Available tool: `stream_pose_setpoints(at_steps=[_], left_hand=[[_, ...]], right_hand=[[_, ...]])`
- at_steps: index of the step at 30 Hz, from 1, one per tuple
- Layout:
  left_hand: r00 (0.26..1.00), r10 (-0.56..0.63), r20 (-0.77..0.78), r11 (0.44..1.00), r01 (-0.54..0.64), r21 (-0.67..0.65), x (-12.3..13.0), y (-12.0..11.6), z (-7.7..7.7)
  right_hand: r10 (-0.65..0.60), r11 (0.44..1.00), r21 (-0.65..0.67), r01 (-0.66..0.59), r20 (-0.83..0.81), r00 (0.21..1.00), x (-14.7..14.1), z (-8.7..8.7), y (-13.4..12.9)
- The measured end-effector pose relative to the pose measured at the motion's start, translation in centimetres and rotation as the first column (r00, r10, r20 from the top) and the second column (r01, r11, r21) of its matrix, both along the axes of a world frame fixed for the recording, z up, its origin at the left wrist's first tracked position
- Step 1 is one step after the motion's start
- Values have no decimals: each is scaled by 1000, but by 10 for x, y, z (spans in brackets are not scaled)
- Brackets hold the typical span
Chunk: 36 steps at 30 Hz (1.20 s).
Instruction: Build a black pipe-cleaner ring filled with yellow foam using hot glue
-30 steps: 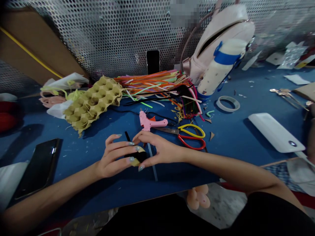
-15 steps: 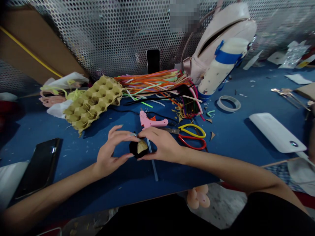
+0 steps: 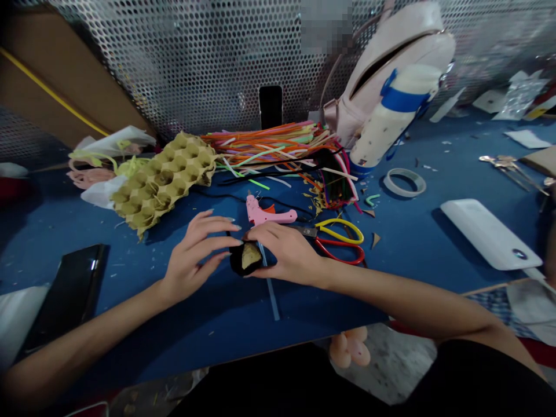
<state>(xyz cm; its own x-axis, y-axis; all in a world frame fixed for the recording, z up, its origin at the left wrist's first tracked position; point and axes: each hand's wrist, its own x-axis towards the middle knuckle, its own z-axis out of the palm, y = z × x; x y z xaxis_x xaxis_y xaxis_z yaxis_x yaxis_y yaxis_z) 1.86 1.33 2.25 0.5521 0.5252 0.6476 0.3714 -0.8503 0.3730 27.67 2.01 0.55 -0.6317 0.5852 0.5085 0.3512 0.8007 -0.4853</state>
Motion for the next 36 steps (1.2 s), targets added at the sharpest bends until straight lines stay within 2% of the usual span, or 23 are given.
stream_pose_setpoints(at_steps=[3,6,10,13,30,33,36], left_hand=[[999,21,42,998,-19,-62,-4,8,4],[993,14,114,978,10,-207,-7,13,10],[973,2,229,903,97,-418,-7,13,18],[950,7,312,852,158,-500,-5,10,22],[911,16,413,779,248,-576,7,-7,32],[894,56,444,756,252,-604,6,-4,31],[868,124,482,742,241,-625,2,2,26]], right_hand=[[1,1000,-6,-1,1,1000,0,1,0],[-7,999,-34,8,18,1000,0,1,1],[-6,998,-55,8,23,1000,0,2,2],[-4,999,-47,5,23,1000,0,1,2],[69,994,-88,-66,38,997,-1,6,1],[76,986,-145,-76,-5,997,-1,7,1],[55,963,-263,-66,-47,997,-2,9,1]])
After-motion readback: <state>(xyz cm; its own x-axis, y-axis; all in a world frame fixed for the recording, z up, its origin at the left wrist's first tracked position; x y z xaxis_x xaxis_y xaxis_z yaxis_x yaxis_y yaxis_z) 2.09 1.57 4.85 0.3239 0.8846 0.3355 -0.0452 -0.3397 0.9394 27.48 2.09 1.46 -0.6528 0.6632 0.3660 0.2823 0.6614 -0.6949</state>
